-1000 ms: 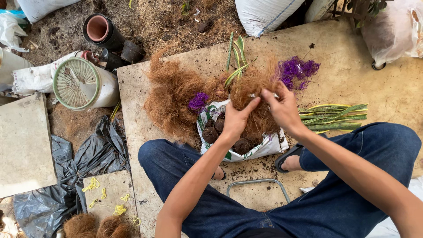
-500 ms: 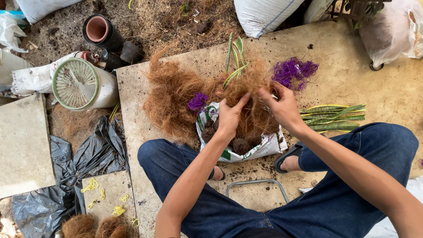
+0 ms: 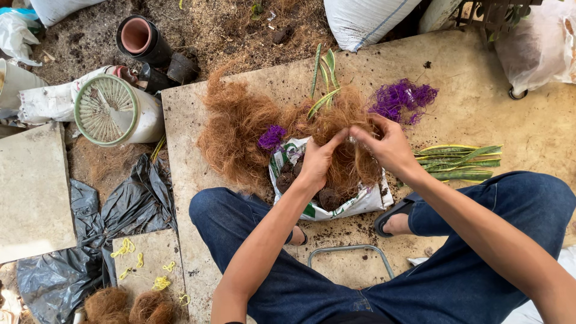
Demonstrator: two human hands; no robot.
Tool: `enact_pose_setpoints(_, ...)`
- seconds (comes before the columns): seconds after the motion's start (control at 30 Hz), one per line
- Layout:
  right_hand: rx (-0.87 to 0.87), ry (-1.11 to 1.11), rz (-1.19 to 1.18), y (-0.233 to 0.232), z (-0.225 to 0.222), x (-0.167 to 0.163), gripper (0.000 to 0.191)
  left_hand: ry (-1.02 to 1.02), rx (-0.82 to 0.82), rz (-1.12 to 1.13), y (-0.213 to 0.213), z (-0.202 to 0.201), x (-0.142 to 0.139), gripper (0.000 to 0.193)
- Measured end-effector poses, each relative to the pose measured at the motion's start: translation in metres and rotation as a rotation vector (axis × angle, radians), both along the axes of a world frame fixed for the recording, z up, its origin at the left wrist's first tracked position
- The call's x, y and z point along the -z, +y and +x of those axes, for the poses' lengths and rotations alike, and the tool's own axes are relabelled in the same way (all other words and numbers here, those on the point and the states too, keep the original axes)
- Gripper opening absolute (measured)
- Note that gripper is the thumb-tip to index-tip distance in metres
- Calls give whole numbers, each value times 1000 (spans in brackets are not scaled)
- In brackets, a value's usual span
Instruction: The person sits cross-legged and wraps a plant's root ball with coconut coir and purple string. They adjust the plant, add more coir, and secure it with string.
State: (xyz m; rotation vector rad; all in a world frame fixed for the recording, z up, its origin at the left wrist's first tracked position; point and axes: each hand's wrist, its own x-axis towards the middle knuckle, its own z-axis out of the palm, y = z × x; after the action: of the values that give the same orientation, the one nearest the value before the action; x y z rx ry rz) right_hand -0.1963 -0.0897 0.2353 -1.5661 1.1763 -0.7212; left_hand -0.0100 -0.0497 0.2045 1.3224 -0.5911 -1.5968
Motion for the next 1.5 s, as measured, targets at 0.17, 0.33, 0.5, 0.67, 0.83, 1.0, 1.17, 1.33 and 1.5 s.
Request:
enact_pose_setpoints(0.17,70,42,265,2,6,-7,41,59,-55,12,1,2,-3,56)
enact_pose_setpoints(0.33,13,144,-103,-1,7,-9,34,158,-147,153,-1,5,-15,52)
enact_pose_setpoints(0.5,74,-96,202,0,6,-12,35,337,-185,117,-4,9,-18,50)
enact_pose_setpoints(0.67,8,37,142,-4,2,-17,31,315,-45,0,-4,13,-17,55)
enact_pose_setpoints(0.83,35,-18,235,-9,-3,-12,32,189,-109,128,-4,14,-28,64)
enact_pose_setpoints(1.0,93,-224,276,-13,-8,9,34,311,-111,-19,-6,11,-36,75)
enact_pose_setpoints(1.17,144,-566,523,-14,-12,14,43,113,-64,63,-2,7,-27,64)
enact_pose_setpoints(1.33,68,73,166,-5,-1,-9,47,98,55,45,3,6,-22,65)
enact_pose_setpoints(1.5,91,27,105,-3,3,-27,29,128,-59,158,0,13,-32,73)
